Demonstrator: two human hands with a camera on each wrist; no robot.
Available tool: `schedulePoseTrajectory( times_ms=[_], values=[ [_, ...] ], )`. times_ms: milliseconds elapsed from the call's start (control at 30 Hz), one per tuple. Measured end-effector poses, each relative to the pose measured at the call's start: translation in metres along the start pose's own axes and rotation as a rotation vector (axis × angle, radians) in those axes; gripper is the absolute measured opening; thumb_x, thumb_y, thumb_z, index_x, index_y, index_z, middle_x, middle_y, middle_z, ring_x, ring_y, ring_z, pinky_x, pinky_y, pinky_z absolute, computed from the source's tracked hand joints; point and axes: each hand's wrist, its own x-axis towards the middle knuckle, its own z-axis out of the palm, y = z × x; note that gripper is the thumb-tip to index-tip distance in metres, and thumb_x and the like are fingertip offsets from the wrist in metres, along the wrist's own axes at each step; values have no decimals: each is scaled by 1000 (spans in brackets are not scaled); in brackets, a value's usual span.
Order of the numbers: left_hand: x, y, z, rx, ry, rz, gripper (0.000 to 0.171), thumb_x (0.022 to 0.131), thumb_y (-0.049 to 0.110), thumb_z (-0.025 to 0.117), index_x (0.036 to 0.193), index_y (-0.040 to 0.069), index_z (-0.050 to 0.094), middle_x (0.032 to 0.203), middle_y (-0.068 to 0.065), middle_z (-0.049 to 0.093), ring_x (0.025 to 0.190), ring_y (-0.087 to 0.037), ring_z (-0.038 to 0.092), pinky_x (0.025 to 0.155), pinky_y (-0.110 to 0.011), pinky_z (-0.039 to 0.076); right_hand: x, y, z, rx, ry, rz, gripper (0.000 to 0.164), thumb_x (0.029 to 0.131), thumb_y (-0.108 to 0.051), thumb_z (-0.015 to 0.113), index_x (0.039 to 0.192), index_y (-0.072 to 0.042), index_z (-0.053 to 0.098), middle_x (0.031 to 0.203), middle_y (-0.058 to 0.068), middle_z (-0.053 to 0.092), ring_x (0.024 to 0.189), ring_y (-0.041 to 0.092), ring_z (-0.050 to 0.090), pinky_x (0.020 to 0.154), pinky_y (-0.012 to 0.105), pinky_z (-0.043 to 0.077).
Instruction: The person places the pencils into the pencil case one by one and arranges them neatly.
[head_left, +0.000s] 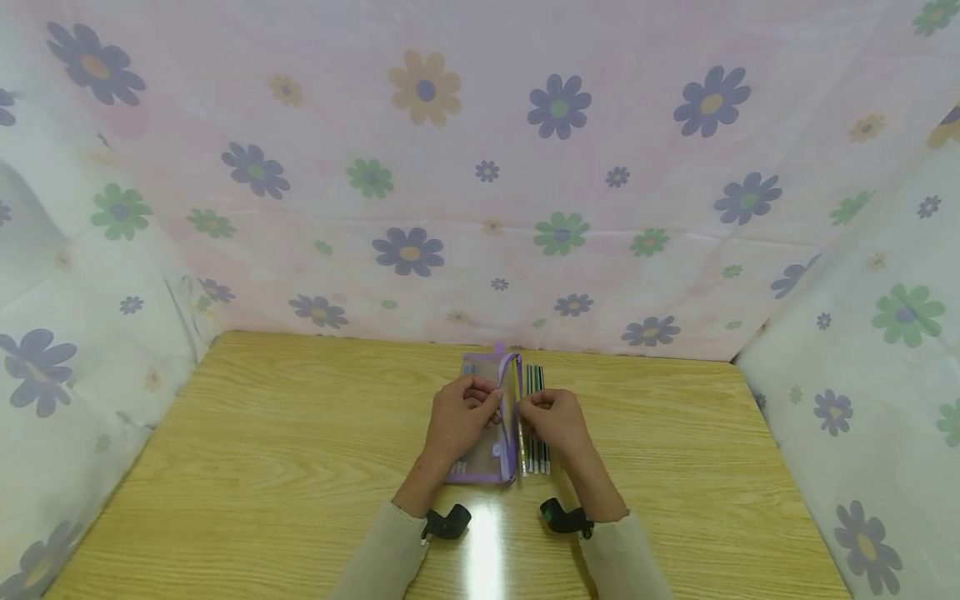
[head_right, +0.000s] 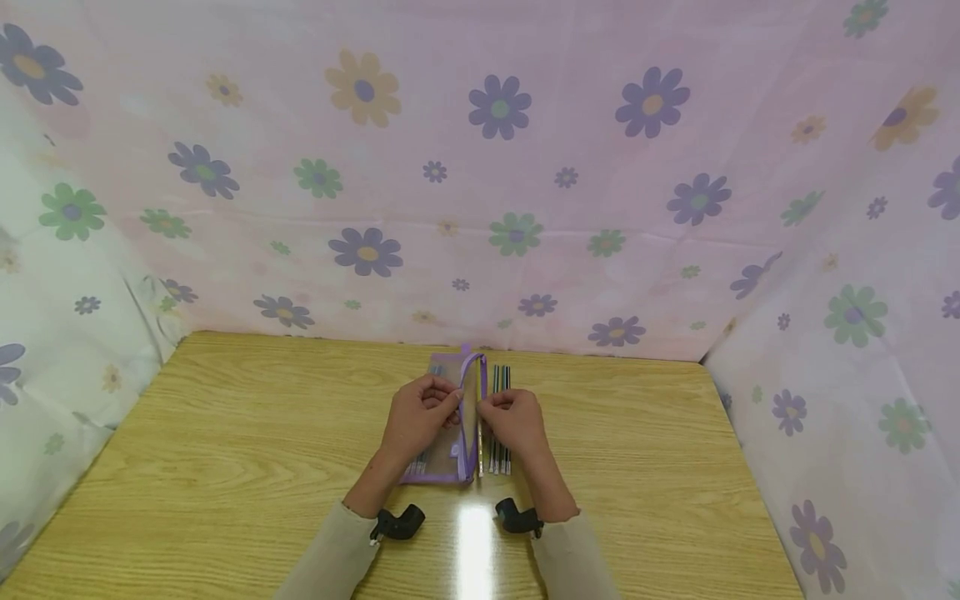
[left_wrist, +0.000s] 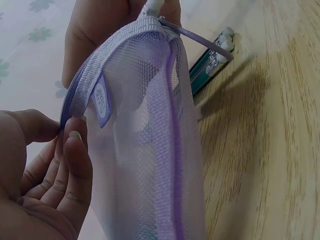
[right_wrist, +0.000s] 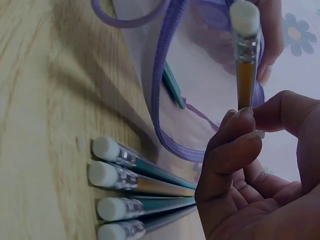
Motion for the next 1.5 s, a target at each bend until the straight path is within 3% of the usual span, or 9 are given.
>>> schedulePoseTrajectory(
  times_ms=[267,600,900,1100,1500],
  values=[
    [-1,3,1,18,-13,-6,6,99,7,75,101,2,73,84,-10,74,66,-21,73,59,-29,63,3,2,6,79,3,44,16,95,2,64,101,15,70,71,13,68,58,16,59,53,25,52],
    [-1,2,1,19,-21,-6,8,101,8,74,104,1,72,86,-12,73,66,-20,73,59,-28,63,4,5,8,96,19,9,15,96,-4,69,100,10,74,72,9,69,58,14,60,52,23,52],
    [-2,2,1,22,-22,-1,9,101,8,73,104,0,73,87,-13,73,67,-20,74,60,-29,64,4,8,10,64,2,-6,13,96,-3,69,96,8,75,73,10,71,60,16,64,52,24,54],
    [-2,2,0,29,-21,-4,9,101,10,74,104,1,73,86,-11,73,67,-20,74,60,-29,64,2,4,10,57,-11,-20,15,99,-3,68,97,11,74,79,19,74,64,21,68,55,31,57],
    [0,2,-1,16,-12,-11,8,100,9,75,102,2,73,85,-10,74,66,-21,74,60,-30,64,7,9,-4,-41,67,-33,13,95,-7,70,101,4,74,84,15,73,68,21,70,60,31,62]
  ],
)
